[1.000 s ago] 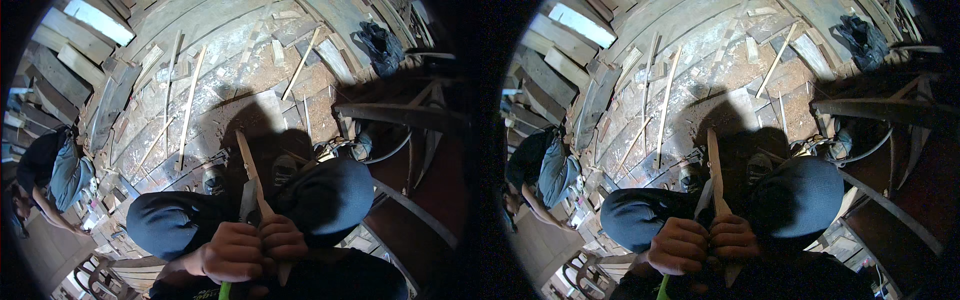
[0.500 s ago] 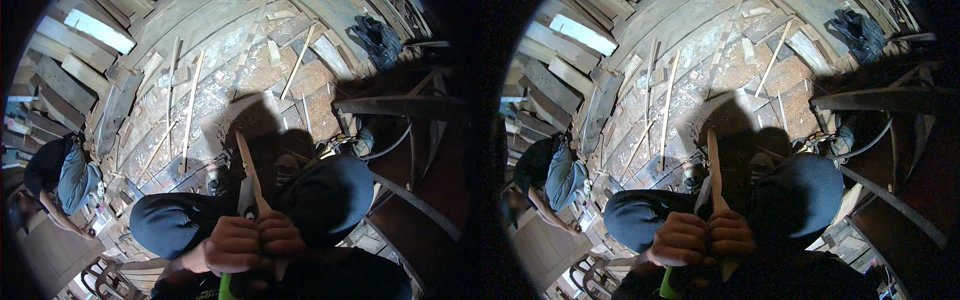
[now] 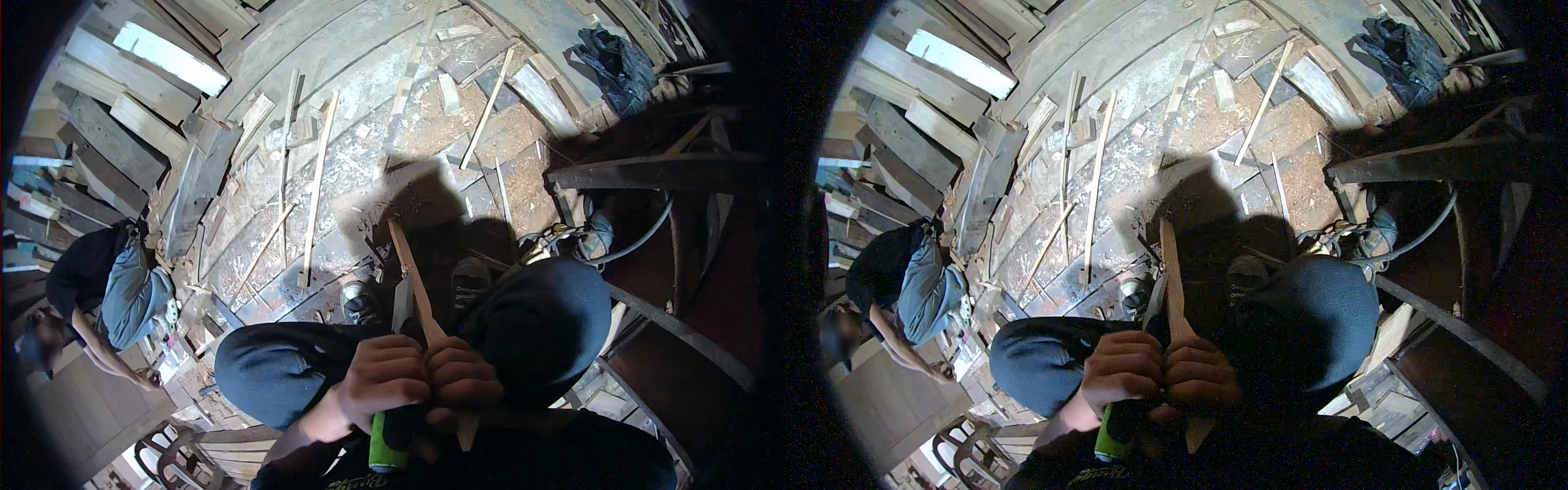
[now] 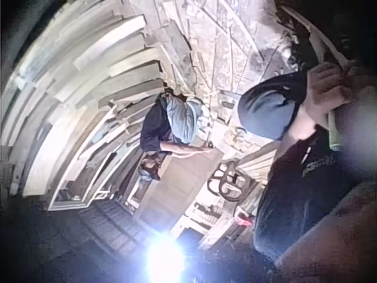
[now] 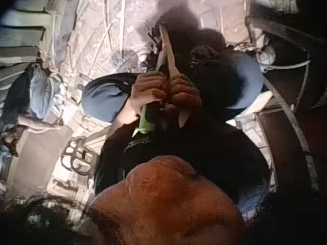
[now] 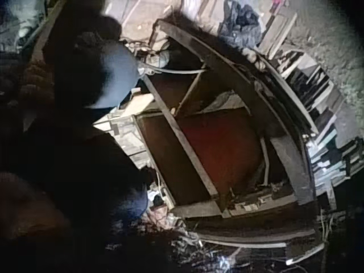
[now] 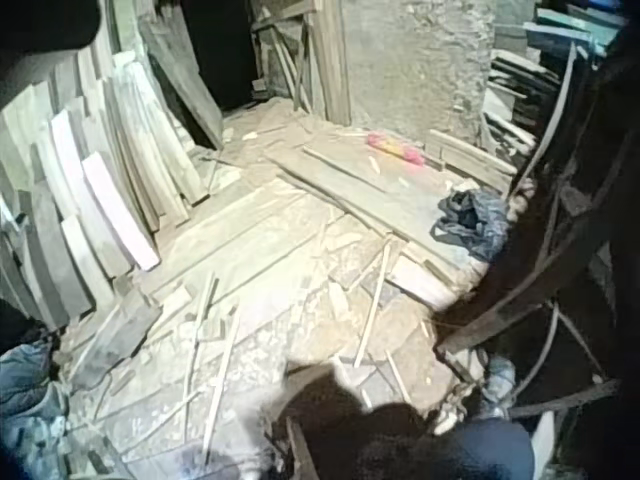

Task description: Using a chisel to shape and carve a thin piece of wood while sitting on a workshop floor.

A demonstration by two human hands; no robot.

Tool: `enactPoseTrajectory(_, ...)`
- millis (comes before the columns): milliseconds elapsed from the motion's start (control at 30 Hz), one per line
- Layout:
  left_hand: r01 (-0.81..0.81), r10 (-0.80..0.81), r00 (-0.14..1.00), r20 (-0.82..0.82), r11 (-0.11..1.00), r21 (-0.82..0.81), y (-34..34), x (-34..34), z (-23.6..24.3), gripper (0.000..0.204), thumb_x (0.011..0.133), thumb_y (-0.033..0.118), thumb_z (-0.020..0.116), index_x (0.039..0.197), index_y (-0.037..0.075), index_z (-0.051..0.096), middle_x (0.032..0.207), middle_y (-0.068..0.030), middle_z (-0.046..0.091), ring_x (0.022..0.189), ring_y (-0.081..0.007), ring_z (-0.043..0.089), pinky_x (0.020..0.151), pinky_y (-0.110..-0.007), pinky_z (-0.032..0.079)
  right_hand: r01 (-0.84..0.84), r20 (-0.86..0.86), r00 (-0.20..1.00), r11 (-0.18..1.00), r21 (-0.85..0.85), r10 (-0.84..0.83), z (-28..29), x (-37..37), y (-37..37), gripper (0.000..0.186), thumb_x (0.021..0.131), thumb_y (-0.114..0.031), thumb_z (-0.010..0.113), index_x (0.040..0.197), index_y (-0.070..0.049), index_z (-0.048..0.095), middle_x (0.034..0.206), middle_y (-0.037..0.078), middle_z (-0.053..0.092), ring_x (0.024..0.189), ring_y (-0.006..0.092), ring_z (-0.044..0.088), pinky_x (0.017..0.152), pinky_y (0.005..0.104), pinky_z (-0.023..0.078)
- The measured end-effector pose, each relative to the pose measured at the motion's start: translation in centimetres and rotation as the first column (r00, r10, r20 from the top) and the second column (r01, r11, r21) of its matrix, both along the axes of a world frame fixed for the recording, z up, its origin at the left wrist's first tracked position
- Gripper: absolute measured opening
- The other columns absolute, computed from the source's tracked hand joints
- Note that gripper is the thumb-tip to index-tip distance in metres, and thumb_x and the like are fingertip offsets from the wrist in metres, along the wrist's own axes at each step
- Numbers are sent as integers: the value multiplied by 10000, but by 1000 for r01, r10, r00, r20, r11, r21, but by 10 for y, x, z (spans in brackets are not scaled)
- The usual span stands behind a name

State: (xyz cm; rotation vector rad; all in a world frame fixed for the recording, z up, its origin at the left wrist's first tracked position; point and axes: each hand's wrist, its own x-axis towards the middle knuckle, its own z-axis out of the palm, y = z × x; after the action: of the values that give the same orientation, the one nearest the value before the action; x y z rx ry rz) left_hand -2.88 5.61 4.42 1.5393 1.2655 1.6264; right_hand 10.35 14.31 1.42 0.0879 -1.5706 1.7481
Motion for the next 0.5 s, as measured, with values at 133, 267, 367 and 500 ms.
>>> enactPoseTrajectory(133,-69,71,997,-38,997,37,-23,22,10,225,871,266,605,847,50,550,736,-82,611,648,-241,631,576,-387,536,53,3,999,995,-80,-53,-1,1,-3,218,842,-186,717,764,-48,567,675,69,591,630,212,586,692,418,495)
enactPoseTrajectory(267,-54,68,985,-160,994,90,-22,18,12,216,887,256,594,839,52,542,722,-84,630,661,-253,647,580,-409,556,22,59,998,996,-90,-17,7,1,-2,211,840,-186,722,774,-50,575,679,65,593,636,210,588,692,423,495)
enactPoseTrajectory(367,-88,94,987,-129,995,51,-26,14,17,225,853,252,633,821,57,526,709,-78,627,669,-261,649,593,-408,557,-5,32,999,1000,-14,5,4,0,-1,229,823,-180,741,744,-58,563,665,54,586,632,203,592,694,420,500)
enactPoseTrajectory(500,-563,536,822,193,815,132,-21,33,9,220,832,215,641,789,23,541,680,-91,597,605,-256,619,585,-394,533,30,25,999,999,17,-30,5,-7,-15,235,808,-189,757,741,-64,570,656,47,587,629,200,597,715,416,508)
